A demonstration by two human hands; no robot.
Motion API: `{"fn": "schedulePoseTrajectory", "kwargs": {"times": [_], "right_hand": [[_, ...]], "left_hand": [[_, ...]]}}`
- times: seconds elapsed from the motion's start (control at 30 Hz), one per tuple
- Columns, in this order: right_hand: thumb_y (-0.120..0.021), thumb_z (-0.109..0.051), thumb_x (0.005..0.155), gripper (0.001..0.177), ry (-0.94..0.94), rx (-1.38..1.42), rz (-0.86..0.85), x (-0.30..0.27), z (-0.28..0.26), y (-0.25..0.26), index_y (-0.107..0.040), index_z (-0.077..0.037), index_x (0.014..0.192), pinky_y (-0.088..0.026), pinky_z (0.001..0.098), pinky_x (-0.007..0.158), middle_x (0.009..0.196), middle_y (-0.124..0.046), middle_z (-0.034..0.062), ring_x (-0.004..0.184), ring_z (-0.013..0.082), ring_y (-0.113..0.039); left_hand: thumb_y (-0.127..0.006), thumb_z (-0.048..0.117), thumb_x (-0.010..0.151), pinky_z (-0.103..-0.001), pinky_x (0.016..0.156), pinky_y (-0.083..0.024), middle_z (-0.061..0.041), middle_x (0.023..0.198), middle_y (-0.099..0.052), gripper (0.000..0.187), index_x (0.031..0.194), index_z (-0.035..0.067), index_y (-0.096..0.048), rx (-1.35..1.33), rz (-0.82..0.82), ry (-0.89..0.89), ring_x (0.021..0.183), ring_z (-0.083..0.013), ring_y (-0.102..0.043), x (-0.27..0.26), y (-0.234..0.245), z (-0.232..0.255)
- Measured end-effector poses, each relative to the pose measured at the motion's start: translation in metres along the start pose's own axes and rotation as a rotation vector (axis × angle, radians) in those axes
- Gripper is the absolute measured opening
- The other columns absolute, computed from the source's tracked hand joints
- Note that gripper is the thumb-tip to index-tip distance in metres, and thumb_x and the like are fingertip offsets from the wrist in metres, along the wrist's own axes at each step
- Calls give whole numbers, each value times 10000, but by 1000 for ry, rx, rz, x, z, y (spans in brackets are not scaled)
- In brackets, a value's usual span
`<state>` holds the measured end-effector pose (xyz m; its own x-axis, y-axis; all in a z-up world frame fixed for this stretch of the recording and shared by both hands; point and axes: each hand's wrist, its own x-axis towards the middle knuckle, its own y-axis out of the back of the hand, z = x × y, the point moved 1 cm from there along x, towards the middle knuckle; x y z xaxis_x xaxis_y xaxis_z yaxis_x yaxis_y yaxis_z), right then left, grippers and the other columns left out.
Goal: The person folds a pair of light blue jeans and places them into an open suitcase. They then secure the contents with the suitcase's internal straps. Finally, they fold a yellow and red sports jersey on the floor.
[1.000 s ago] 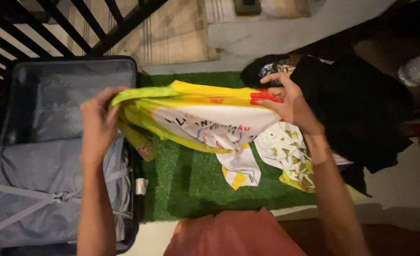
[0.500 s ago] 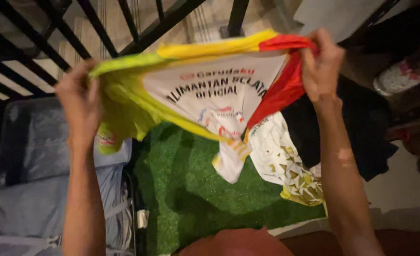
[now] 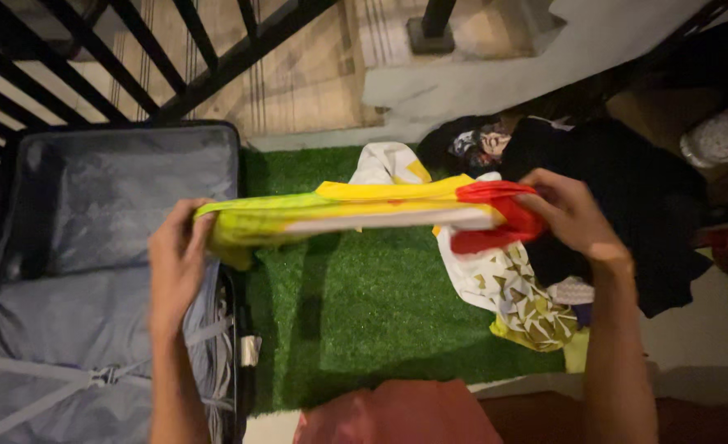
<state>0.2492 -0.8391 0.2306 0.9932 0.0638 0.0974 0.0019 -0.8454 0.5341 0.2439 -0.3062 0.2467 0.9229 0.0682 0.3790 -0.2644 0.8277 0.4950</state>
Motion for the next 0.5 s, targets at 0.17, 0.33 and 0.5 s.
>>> {"fn": "schedulePoseTrajectory", "kwargs": {"times": [0.17,0.33,0.5], "right_hand": [[-728,-117,981,157,58,-258,304,-32,0,48,-673,3,1067,-460,276,683,879,-627,25,793,106,-558],[-740,-79,988,215,220,-375,412,-13,-23,96,-619,6,1145,-479,311,810,1001,-619,53,916,152,-577],[-752,-41,996,299,412,-411,398,63,-36,116,-566,9,1224,-498,347,936,1122,-612,81,1039,198,-595]], "left_hand": [[-582,39,1150,-251,899,-480,-100,1053,-653,128,1152,-72,-646,22,226,-168,970,-140,-604,-41,46,63],[-546,104,1203,-220,908,-524,-71,1188,-691,181,1275,-35,-638,-133,455,-159,985,-105,-637,-43,73,100],[-532,63,1176,-308,1049,-529,-101,1314,-613,346,1497,33,-406,174,388,-505,1162,-206,-630,23,64,75]]}}
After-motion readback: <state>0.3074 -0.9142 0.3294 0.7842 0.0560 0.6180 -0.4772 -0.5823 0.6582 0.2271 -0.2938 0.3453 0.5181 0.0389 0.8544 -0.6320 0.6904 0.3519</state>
